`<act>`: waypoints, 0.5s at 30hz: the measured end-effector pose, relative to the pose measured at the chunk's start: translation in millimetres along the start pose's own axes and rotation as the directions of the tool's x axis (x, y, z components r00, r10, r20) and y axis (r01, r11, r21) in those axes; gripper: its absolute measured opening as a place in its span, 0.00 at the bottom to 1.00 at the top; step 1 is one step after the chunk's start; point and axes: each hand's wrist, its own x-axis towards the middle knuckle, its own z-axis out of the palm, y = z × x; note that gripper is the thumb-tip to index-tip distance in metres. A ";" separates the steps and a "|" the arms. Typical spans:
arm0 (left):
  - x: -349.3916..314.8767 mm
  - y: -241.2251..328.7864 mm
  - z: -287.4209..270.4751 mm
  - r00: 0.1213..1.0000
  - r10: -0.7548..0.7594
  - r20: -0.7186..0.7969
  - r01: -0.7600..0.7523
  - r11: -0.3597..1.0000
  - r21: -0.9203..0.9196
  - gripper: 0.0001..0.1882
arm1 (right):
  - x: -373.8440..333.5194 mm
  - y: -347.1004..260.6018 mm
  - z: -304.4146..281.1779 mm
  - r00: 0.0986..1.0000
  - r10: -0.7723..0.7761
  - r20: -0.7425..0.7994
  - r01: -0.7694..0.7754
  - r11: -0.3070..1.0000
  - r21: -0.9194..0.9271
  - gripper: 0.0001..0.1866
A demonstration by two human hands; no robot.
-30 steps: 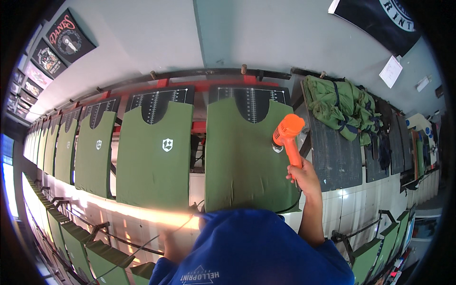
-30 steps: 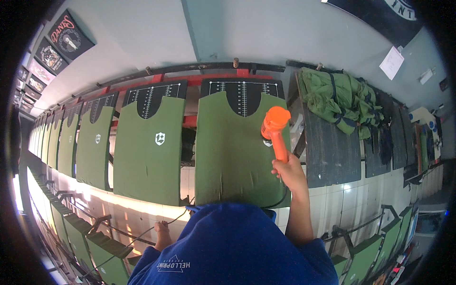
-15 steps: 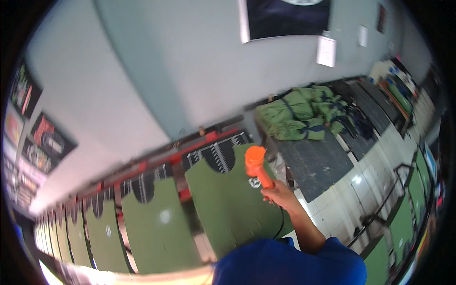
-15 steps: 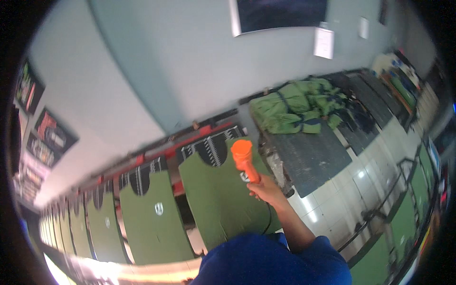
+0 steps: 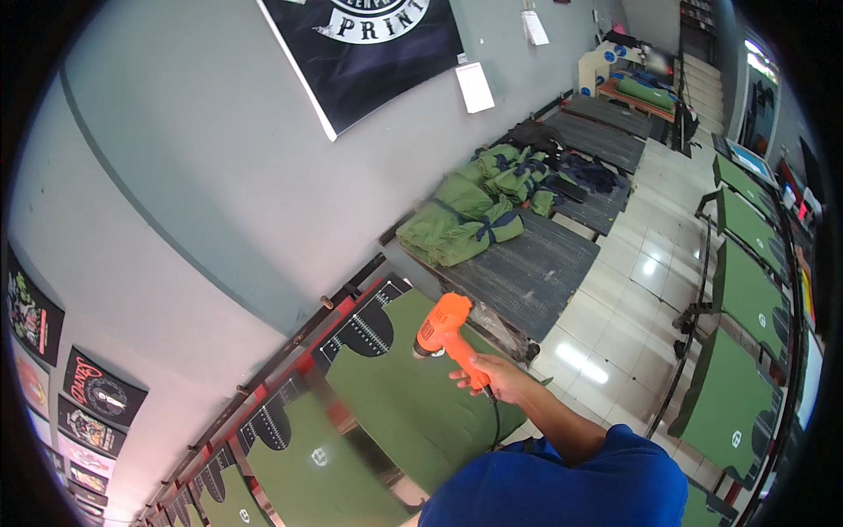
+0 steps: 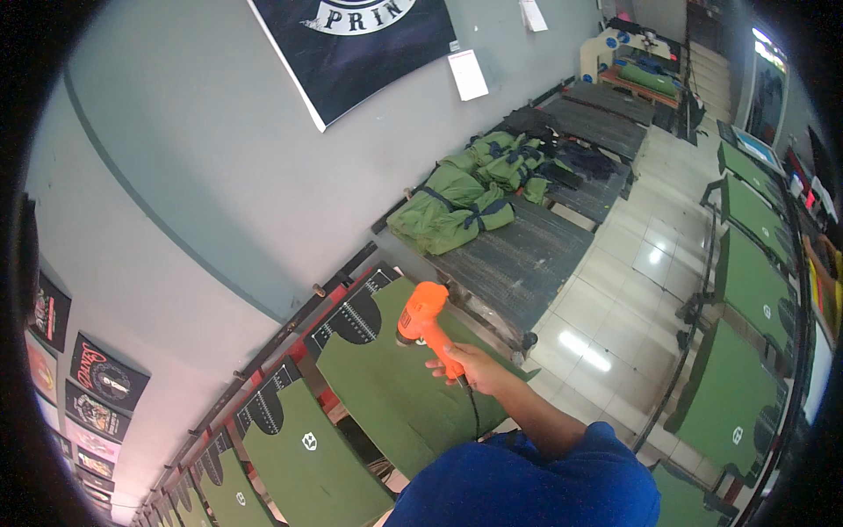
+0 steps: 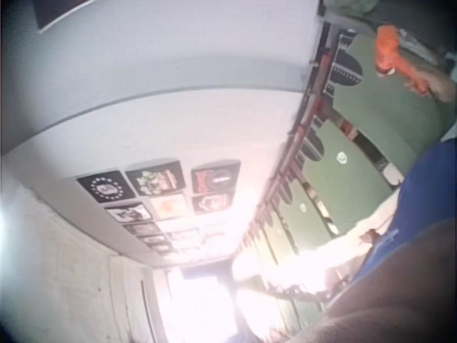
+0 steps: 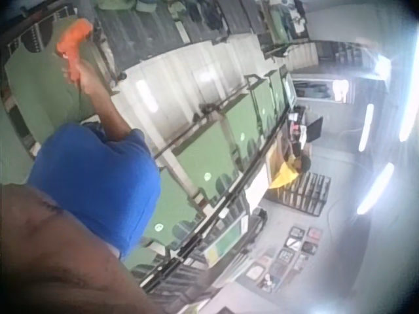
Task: The person uses a heat gun to apply heat to a series of green t-shirts laid out on a rack. They move the heat gun systematically across the surface of each shirt, likely to set a print or transfer. Another person is visible in the background working at a separate station.
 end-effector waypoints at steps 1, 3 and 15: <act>-2.8 12.7 1.5 0.999 0.022 0.035 -0.021 0.999 -0.039 0.13 | -11.9 2.4 6.8 1.000 0.018 -0.008 -0.016 0.991 0.130 0.27; -13.4 40.1 6.7 0.991 0.064 0.119 -0.046 0.988 -0.147 0.14 | -33.4 22.9 6.0 0.996 -0.029 0.089 0.006 0.971 0.240 0.28; -57.0 221.5 -66.0 0.721 0.458 0.520 0.368 0.383 -0.847 0.16 | -176.9 83.3 15.1 0.985 -0.153 0.079 0.106 0.899 0.426 0.30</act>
